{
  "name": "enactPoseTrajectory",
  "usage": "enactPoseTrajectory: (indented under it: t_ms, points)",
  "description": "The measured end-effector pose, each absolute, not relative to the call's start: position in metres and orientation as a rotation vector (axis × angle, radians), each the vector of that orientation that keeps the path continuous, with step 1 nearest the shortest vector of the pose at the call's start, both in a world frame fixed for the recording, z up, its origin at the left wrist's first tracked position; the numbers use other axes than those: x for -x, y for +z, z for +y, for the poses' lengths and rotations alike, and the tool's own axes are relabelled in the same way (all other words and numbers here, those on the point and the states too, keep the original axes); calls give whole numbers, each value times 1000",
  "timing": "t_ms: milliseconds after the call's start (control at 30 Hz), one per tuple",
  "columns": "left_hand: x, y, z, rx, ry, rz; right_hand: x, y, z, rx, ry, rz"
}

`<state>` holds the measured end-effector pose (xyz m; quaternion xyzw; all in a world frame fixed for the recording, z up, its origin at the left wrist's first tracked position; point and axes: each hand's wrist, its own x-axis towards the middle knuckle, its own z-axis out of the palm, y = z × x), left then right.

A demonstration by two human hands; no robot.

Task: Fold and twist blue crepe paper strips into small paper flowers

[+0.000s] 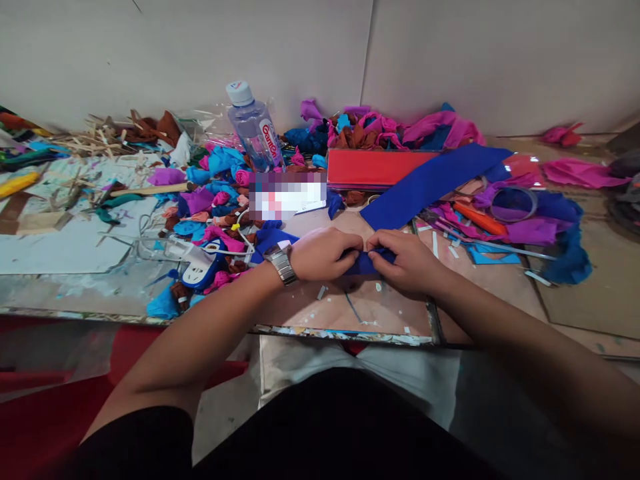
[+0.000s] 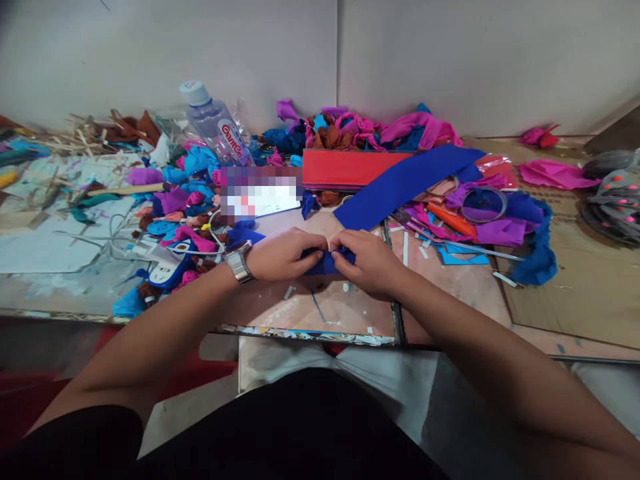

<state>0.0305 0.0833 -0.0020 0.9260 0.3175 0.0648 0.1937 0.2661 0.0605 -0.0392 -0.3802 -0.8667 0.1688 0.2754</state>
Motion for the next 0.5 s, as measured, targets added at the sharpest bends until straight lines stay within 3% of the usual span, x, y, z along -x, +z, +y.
enactPoseTrajectory:
  t_ms: [500]
  points:
    - [-32,-4,85,-2331,235,921,-267,-35,60,994,376,-2356]
